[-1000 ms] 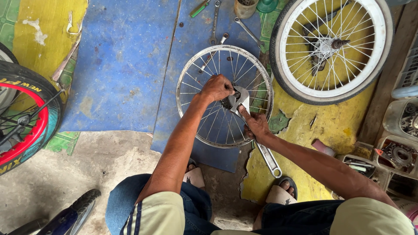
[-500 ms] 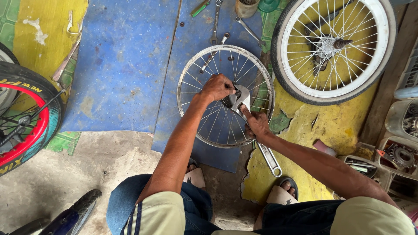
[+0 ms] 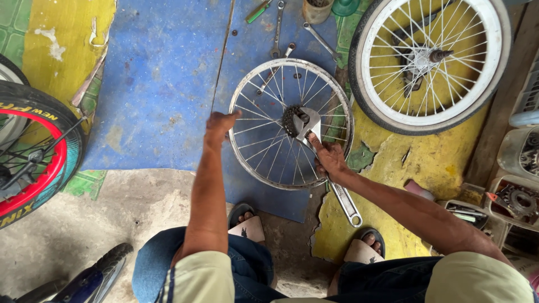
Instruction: The person retrieves a wrench from a tool drawer, then uses it to adjust the freewheel on a bicycle wheel. They handle the wheel and a bicycle frame, tightening components on the wheel hub while working in a cluttered workshop.
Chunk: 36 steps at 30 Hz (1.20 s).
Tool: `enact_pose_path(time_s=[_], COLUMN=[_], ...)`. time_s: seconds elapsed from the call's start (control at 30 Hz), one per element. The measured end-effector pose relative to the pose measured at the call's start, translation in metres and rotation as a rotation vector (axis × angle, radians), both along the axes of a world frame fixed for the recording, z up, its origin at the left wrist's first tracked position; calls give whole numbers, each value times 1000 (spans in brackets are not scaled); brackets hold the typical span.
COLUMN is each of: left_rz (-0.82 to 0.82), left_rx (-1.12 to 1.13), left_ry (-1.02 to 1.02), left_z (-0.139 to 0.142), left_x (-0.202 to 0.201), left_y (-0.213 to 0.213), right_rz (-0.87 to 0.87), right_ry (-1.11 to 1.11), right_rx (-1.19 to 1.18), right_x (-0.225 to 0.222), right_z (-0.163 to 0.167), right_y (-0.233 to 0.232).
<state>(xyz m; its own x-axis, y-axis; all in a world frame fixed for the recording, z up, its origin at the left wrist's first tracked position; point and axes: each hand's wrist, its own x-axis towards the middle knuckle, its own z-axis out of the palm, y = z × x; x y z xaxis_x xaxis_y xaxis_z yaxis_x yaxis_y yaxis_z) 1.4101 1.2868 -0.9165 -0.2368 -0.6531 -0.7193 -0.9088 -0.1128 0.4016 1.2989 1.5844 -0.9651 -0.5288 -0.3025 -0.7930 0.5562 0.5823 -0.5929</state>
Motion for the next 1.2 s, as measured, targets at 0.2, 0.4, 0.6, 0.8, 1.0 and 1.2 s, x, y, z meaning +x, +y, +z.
enact_pose_path(time_s=[0.2, 0.4, 0.6, 0.8, 1.0, 1.2], left_rz=[-26, -157, -274, -201, -128, -138], left_rx=[190, -133, -380, -444, -462, -388], left_ry=[68, 295, 482, 440, 459, 454], left_z=[19, 107, 170, 175, 167, 162], left_x=[-6, -60, -129, -134, -146, -146], left_y=[1, -16, 34, 35, 24, 21], right_rz=[-22, -16, 159, 113, 38, 32], right_ry=[55, -26, -131, -232, -294, -287], right_rx=[-98, -203, -327, -345, -351, -386], right_x=[-3, -31, -41, -34, -44, -45], right_z=[20, 54, 54, 47, 51, 50], right_y=[1, 8, 3, -15, -33, -51])
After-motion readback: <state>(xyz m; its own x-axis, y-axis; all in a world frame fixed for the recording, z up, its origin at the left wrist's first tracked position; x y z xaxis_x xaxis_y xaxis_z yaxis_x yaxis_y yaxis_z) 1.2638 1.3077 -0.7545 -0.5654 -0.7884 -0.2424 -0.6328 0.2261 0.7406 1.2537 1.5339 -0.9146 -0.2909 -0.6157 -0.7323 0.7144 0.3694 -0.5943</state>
